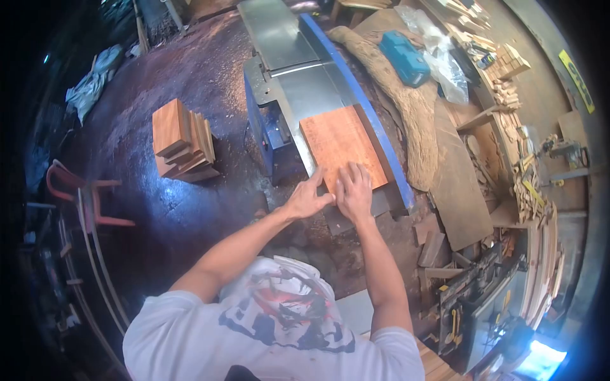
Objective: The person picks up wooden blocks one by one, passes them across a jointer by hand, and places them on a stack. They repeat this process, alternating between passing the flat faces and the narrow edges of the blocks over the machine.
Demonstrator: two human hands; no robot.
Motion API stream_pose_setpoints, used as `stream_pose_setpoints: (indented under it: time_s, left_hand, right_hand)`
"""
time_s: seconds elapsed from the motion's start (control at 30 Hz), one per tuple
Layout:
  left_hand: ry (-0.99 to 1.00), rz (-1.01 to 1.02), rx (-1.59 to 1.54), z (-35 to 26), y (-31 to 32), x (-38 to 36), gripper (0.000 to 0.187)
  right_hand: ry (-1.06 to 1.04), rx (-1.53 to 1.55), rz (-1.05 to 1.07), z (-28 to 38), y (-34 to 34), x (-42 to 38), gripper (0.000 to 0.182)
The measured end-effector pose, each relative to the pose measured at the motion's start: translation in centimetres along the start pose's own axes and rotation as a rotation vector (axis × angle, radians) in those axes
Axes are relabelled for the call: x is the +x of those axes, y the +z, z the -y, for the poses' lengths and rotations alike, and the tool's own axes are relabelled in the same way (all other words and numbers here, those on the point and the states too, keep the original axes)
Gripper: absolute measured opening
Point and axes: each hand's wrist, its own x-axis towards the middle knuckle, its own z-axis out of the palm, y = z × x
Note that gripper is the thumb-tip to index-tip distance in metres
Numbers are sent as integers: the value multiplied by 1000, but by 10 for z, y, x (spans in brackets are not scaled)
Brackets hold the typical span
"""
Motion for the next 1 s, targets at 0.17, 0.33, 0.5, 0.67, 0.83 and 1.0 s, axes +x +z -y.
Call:
stream_pose_setpoints:
  time_s: [0.17, 0.33, 0.5, 0.67, 0.83, 1.0]
  left_hand:
    - [220, -248, 252, 28, -2, 24, 100]
    - [-58, -180, -338, 10, -26, 23, 95]
    - [-229, -184, -841, 45, -7, 45, 95]
    - [-416, 10, -1051, 58, -39, 57, 89]
    - [-500, -124, -786, 54, -74, 42, 87]
    - [-526, 113, -801, 65, -99, 24, 72]
  right_hand:
    - [-36, -32, 20, -9, 23, 42, 42]
    - [-19, -49, 86, -10, 30, 49, 52]
    - [-51, -103, 420, 2, 1, 42, 107]
    - [83, -187, 567, 16, 3, 24, 133]
    - [224, -177, 609, 86, 18, 37, 113]
    - [83, -150, 507, 113, 38, 10, 97]
